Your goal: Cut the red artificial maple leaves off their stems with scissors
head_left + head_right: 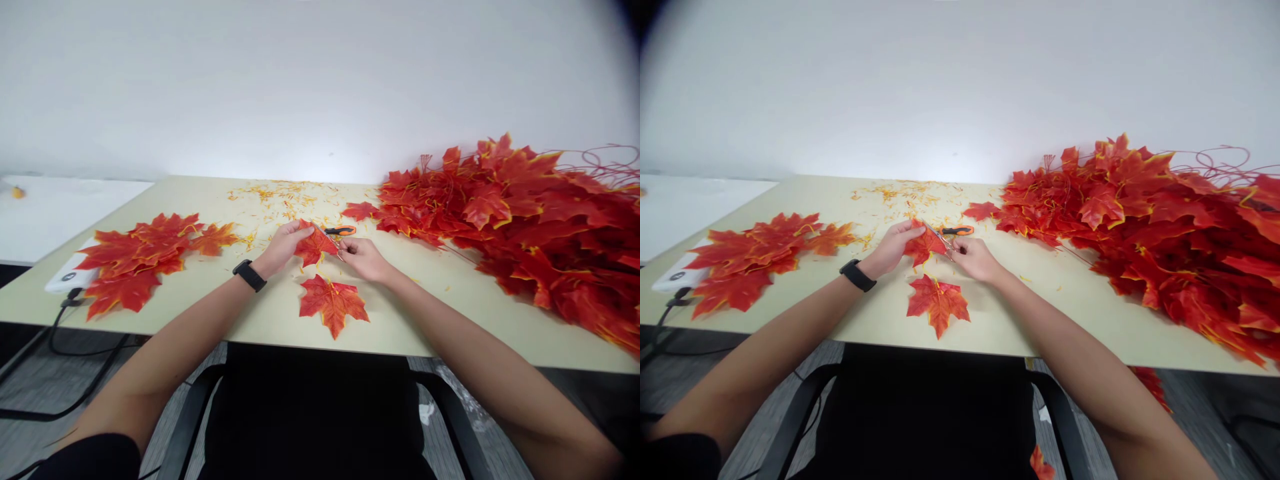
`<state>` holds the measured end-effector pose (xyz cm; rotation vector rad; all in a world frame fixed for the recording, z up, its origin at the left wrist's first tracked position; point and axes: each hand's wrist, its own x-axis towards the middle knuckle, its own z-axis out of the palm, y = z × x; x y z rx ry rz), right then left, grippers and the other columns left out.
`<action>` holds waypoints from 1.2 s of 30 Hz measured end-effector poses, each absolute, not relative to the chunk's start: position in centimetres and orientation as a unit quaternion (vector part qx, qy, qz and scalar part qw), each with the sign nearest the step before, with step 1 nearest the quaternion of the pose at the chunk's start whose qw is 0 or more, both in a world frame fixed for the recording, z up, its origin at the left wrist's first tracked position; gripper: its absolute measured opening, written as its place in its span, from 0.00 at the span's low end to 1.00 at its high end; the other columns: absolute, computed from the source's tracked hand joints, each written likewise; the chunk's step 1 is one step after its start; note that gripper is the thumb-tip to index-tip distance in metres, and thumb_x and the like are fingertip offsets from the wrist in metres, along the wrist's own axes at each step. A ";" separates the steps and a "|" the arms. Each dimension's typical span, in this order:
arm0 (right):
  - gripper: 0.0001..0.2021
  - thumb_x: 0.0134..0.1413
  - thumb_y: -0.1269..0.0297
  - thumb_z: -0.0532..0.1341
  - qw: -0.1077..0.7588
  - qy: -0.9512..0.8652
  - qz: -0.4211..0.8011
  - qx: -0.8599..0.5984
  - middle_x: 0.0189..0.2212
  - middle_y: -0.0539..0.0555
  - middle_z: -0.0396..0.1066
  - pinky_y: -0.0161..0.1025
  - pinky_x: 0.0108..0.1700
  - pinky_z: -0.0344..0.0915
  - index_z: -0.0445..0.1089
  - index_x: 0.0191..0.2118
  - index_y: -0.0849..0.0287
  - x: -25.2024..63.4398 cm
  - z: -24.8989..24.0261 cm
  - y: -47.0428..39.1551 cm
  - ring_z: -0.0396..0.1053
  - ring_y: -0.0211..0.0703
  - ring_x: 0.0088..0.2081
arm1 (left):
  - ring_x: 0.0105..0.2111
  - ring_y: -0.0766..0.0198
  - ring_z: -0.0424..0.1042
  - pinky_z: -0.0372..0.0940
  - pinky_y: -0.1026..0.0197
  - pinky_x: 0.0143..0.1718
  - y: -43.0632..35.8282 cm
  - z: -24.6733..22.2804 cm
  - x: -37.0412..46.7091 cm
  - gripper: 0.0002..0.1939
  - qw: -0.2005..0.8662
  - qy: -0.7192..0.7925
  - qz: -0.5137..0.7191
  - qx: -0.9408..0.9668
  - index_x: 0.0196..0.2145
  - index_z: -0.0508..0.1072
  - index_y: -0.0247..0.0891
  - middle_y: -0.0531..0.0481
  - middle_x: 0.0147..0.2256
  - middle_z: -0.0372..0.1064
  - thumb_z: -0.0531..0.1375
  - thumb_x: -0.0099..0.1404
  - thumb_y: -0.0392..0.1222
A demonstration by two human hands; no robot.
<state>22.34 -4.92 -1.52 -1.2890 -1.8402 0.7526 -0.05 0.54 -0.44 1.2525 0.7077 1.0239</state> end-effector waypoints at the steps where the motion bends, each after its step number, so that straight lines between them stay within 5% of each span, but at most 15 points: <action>1: 0.16 0.55 0.56 0.59 0.377 -0.719 0.294 -0.505 0.24 0.47 0.52 0.40 0.33 0.49 0.53 0.25 0.54 22.3 -1.5 -4.9 0.51 0.38 0.28 | 0.32 0.63 0.77 0.71 0.60 0.38 0.6 -0.5 -0.1 0.09 0.635 0.308 0.450 0.548 0.34 0.79 0.35 0.47 0.34 0.80 0.70 0.64 0.44; 17: 0.15 0.52 0.55 0.59 0.376 -0.724 0.282 -0.504 0.23 0.46 0.51 0.39 0.33 0.48 0.52 0.24 0.54 22.3 -1.5 -4.9 0.50 0.38 0.29 | 0.29 0.64 0.76 0.70 0.61 0.34 0.4 -0.6 0.1 0.14 0.626 0.320 0.451 0.550 0.33 0.78 0.35 0.47 0.33 0.80 0.72 0.63 0.49; 36: 0.15 0.54 0.56 0.59 0.373 -0.727 0.274 -0.506 0.22 0.46 0.52 0.39 0.32 0.48 0.53 0.23 0.55 22.0 -1.8 -5.0 0.51 0.37 0.27 | 0.29 0.66 0.77 0.71 0.63 0.34 0.2 -0.2 0.4 0.04 0.621 0.331 0.461 0.540 0.36 0.76 0.35 0.50 0.32 0.79 0.64 0.70 0.37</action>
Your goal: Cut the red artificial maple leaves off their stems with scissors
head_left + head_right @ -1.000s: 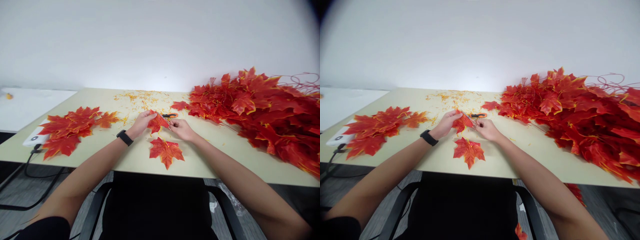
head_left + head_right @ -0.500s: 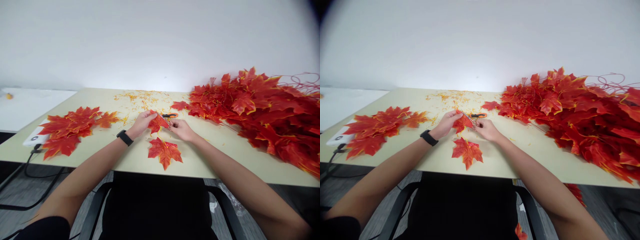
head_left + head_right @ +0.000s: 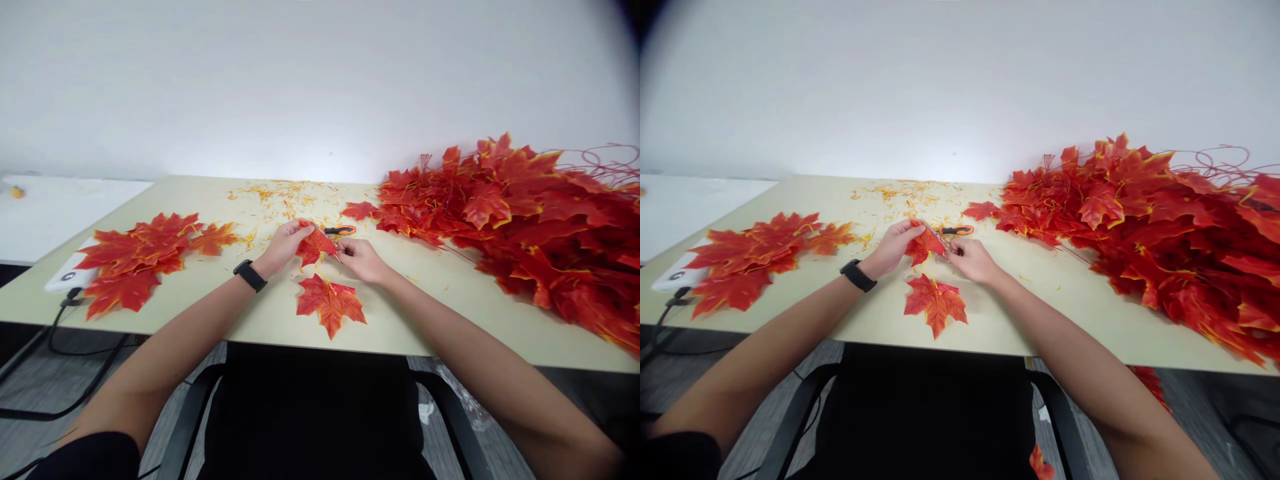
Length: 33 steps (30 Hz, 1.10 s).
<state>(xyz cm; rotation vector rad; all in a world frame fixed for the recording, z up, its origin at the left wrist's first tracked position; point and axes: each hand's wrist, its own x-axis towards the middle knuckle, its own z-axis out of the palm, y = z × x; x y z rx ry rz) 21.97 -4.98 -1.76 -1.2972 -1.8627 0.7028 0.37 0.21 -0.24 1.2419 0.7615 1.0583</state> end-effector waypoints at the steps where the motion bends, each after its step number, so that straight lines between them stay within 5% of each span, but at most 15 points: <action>1: 0.16 0.54 0.56 0.59 0.371 -0.728 0.271 -0.508 0.21 0.46 0.53 0.39 0.32 0.48 0.53 0.23 0.55 22.0 -1.7 -5.0 0.51 0.37 0.27 | 0.29 0.67 0.77 0.71 0.64 0.33 0.2 -0.3 0.4 0.04 0.620 0.330 0.461 0.543 0.36 0.77 0.35 0.50 0.32 0.79 0.64 0.70 0.37; 33: 0.15 0.57 0.57 0.59 0.359 -0.726 0.255 -0.528 0.22 0.47 0.55 0.39 0.32 0.49 0.56 0.24 0.55 21.4 -1.8 -5.3 0.54 0.38 0.28 | 0.29 0.66 0.75 0.69 0.62 0.34 0.0 -0.3 0.8 0.05 0.584 0.339 0.483 0.557 0.35 0.75 0.37 0.51 0.30 0.77 0.65 0.69 0.40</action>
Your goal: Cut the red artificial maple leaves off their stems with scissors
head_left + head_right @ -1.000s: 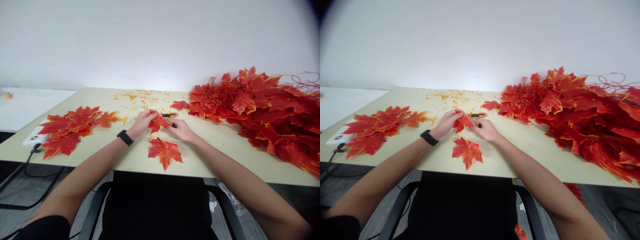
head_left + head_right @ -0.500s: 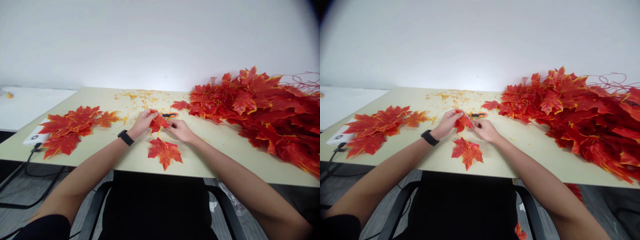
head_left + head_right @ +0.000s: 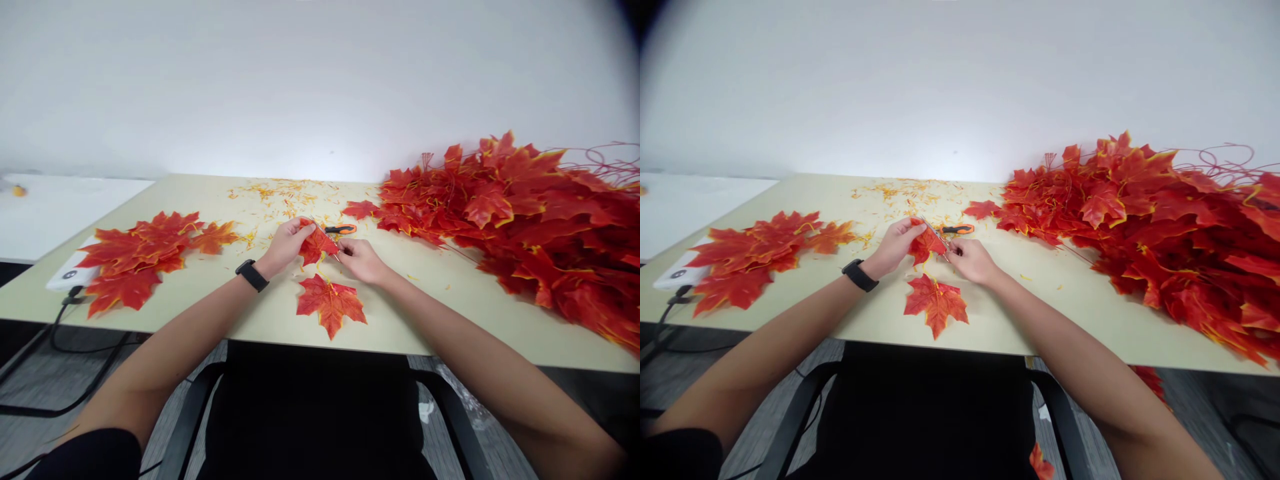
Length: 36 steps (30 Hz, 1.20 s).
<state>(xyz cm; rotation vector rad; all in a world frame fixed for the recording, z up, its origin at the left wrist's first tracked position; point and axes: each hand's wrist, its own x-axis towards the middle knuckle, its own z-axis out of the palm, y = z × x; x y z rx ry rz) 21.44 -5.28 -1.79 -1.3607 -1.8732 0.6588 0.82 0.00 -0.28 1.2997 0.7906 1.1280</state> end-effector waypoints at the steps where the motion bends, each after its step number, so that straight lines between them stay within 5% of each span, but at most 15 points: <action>1: 0.15 0.57 0.57 0.59 0.360 -0.726 0.256 -0.527 0.22 0.47 0.55 0.39 0.32 0.49 0.56 0.24 0.55 21.4 -1.8 -5.3 0.54 0.38 0.28 | 0.28 0.66 0.75 0.69 0.62 0.33 0.0 -0.3 0.8 0.05 0.585 0.340 0.483 0.556 0.35 0.75 0.37 0.51 0.30 0.77 0.65 0.69 0.40; 20: 0.18 0.58 0.53 0.60 0.394 -0.700 0.243 -0.543 0.22 0.48 0.58 0.39 0.33 0.51 0.58 0.23 0.56 21.7 -1.8 -4.8 0.55 0.39 0.28 | 0.26 0.67 0.74 0.68 0.63 0.30 0.2 -0.3 0.7 0.08 0.583 0.351 0.473 0.560 0.34 0.74 0.37 0.51 0.29 0.77 0.67 0.69 0.41; 30: 0.35 0.53 0.26 0.62 0.459 -0.648 0.276 -0.542 0.22 0.49 0.57 0.41 0.34 0.51 0.57 0.22 0.55 24.6 0.1 -4.0 0.54 0.39 0.28 | 0.31 0.65 0.74 0.68 0.62 0.35 1.0 -1.3 0.2 0.10 0.518 0.330 0.480 0.627 0.35 0.74 0.37 0.50 0.32 0.76 0.65 0.72 0.46; 36: 0.34 0.53 0.26 0.63 0.445 -0.649 0.307 -0.536 0.24 0.47 0.55 0.41 0.33 0.49 0.58 0.25 0.55 23.9 0.1 -4.3 0.51 0.38 0.28 | 0.32 0.65 0.73 0.67 0.62 0.36 0.9 -1.3 0.2 0.12 0.517 0.325 0.481 0.629 0.34 0.74 0.37 0.50 0.33 0.76 0.66 0.71 0.47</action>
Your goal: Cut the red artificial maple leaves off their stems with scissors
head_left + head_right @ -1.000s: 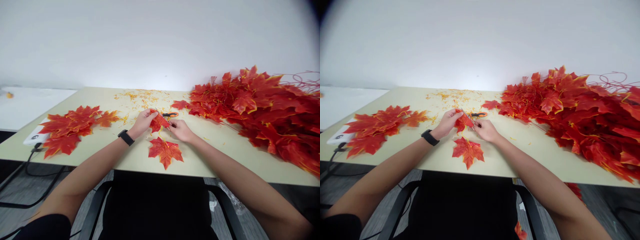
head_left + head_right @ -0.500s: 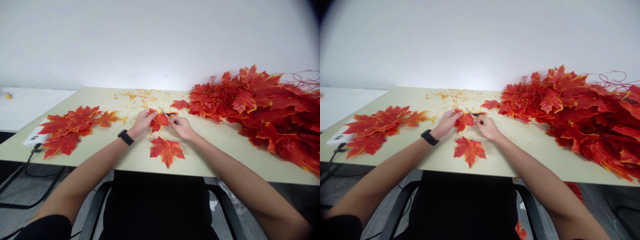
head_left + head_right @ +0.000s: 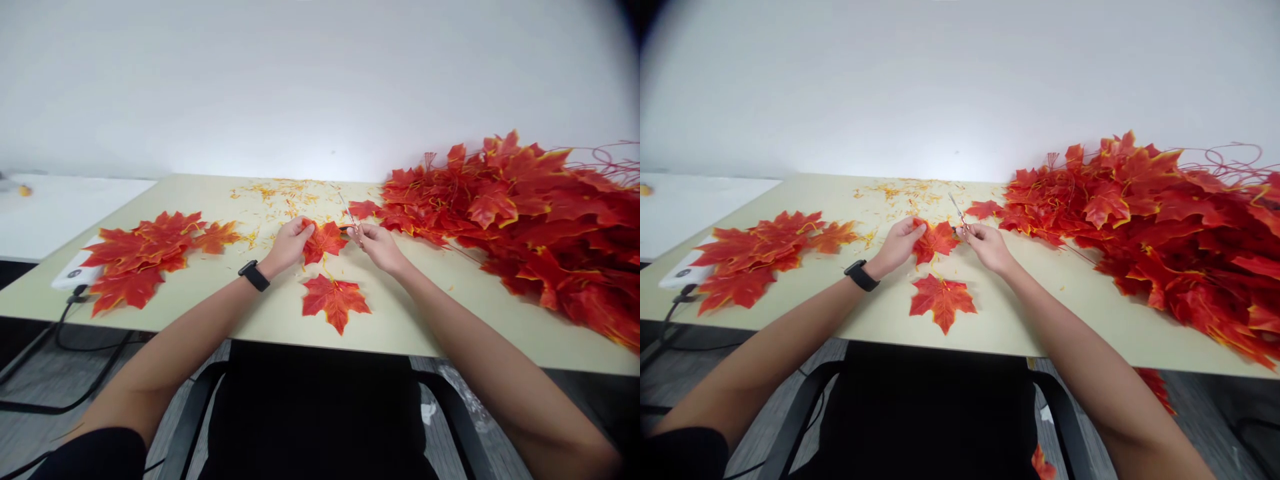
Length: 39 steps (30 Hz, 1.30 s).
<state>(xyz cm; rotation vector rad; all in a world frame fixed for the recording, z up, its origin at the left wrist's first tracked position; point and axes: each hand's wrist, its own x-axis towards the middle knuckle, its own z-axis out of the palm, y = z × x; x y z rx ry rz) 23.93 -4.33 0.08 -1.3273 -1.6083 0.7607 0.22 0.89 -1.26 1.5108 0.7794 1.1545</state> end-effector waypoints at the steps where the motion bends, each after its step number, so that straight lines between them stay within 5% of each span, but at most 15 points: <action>1: 0.34 0.53 0.27 0.64 0.443 -0.653 0.313 -0.528 0.24 0.47 0.54 0.41 0.33 0.48 0.58 0.25 0.55 23.8 0.0 -4.4 0.51 0.38 0.28 | 0.32 0.65 0.73 0.66 0.62 0.36 0.9 -1.3 0.2 0.12 0.518 0.326 0.482 0.627 0.34 0.74 0.37 0.50 0.32 0.75 0.66 0.71 0.48; 24: 0.24 0.62 0.43 0.63 0.314 -0.752 0.282 -0.506 0.23 0.46 0.56 0.40 0.31 0.49 0.58 0.25 0.55 23.9 -0.9 -4.7 0.53 0.38 0.27 | 0.30 0.66 0.73 0.68 0.62 0.35 1.3 -1.6 0.1 0.17 0.517 0.307 0.489 0.632 0.34 0.73 0.37 0.50 0.31 0.76 0.67 0.70 0.53; 39: 0.24 0.60 0.42 0.63 0.329 -0.752 0.294 -0.490 0.23 0.48 0.60 0.39 0.32 0.51 0.58 0.25 0.55 23.8 -1.1 -4.7 0.58 0.41 0.29 | 0.28 0.67 0.75 0.69 0.64 0.32 1.2 -1.5 0.1 0.10 0.527 0.326 0.477 0.623 0.34 0.75 0.35 0.49 0.31 0.78 0.64 0.74 0.41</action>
